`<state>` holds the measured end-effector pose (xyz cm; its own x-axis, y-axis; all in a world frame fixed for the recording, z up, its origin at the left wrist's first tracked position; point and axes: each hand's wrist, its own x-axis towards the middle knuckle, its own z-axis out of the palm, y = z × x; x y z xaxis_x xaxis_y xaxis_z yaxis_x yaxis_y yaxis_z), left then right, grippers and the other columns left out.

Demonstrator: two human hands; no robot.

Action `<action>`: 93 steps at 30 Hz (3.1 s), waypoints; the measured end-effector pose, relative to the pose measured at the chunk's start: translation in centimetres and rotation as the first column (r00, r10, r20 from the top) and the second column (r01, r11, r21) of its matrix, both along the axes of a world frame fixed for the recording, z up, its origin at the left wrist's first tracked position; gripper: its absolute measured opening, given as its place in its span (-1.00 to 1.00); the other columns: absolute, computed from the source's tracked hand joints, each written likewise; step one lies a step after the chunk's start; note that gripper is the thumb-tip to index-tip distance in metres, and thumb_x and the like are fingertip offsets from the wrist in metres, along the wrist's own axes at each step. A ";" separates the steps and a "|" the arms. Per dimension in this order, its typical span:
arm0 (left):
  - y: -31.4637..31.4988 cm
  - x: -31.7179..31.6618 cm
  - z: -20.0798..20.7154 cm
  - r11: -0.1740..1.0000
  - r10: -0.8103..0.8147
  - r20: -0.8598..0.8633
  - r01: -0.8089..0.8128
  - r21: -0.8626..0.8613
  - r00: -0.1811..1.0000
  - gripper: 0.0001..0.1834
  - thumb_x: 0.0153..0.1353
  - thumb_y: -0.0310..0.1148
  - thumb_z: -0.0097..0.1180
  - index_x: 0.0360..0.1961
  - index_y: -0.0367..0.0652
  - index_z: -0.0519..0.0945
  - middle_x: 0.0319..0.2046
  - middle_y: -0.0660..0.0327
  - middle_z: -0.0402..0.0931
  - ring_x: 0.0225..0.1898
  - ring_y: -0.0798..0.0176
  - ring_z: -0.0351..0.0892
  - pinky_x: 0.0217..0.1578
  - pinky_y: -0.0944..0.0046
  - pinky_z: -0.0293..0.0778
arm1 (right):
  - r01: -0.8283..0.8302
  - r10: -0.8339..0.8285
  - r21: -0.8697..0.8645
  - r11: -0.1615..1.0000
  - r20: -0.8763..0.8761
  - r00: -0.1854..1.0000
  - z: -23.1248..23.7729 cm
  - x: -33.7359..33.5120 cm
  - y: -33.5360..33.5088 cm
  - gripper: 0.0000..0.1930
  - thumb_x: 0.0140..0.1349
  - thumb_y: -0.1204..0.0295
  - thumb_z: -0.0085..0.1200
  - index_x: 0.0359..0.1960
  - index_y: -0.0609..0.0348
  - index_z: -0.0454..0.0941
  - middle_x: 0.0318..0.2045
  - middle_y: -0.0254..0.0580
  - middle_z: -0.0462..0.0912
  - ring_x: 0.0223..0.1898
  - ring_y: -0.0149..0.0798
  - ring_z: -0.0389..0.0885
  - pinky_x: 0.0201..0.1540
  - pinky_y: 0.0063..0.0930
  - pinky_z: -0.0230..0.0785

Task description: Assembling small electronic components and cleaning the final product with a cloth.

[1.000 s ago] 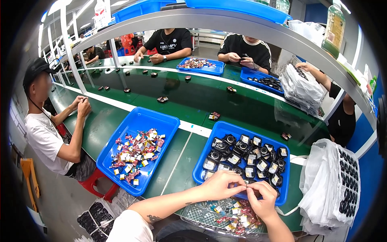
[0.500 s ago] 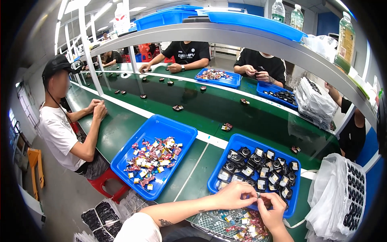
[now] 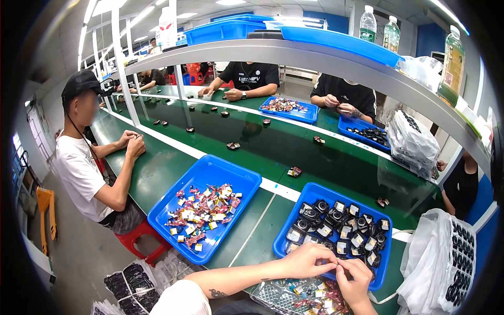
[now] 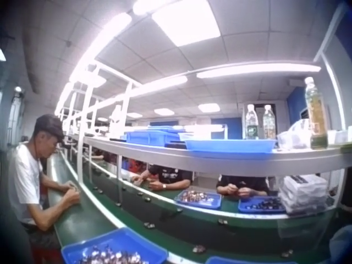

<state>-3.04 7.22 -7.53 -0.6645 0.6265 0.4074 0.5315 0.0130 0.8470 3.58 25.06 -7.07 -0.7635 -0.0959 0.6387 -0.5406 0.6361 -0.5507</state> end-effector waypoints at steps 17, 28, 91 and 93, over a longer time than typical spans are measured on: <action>-0.1 0.1 -0.2 0.992 -0.022 -0.071 0.013 -0.123 0.997 -0.84 0.05 -0.37 0.19 -0.42 -0.26 0.61 -0.53 0.16 0.53 -0.50 0.23 0.52 -0.46 0.29 0.43 | 0.004 0.008 0.135 0.991 -0.094 0.996 0.1 0.1 0.0 -0.88 -0.20 0.58 0.16 -0.52 0.24 0.59 -0.59 -0.16 0.59 -0.58 -0.17 0.56 -0.48 -0.41 0.40; 0.0 0.3 0.0 0.991 0.017 -0.058 -0.025 -0.135 0.998 -0.85 0.06 -0.36 0.18 -0.42 -0.25 0.61 -0.54 0.16 0.53 -0.53 0.23 0.50 -0.46 0.28 0.42 | -0.016 0.020 0.062 0.998 -0.060 0.998 0.1 0.2 0.1 -0.91 -0.15 0.60 0.19 -0.53 0.27 0.56 -0.60 -0.16 0.58 -0.58 -0.24 0.56 -0.52 -0.49 0.39; -1.6 1.5 4.1 0.752 -0.456 -0.260 0.212 -0.624 0.851 -0.84 -0.16 -0.27 0.33 -0.51 -0.06 0.69 -0.47 0.30 0.53 -0.45 0.23 0.52 -0.40 0.26 0.42 | -0.003 0.071 -0.304 0.953 0.214 0.974 -0.2 -0.6 1.4 -0.92 0.13 0.57 0.07 -0.33 0.29 0.51 -0.42 -0.20 0.57 -0.43 -0.41 0.58 -0.39 -0.59 0.42; -1.7 2.0 4.0 0.697 -0.478 -0.178 0.248 -0.673 0.860 -0.77 -0.11 -0.23 0.31 -0.39 -0.05 0.70 -0.48 0.25 0.56 -0.53 0.19 0.56 -0.56 0.28 0.43 | -0.016 0.092 -0.304 0.953 0.237 0.967 0.0 -0.4 1.3 -0.93 0.12 0.59 0.08 -0.34 0.29 0.53 -0.43 -0.25 0.57 -0.43 -0.46 0.53 -0.36 -0.61 0.37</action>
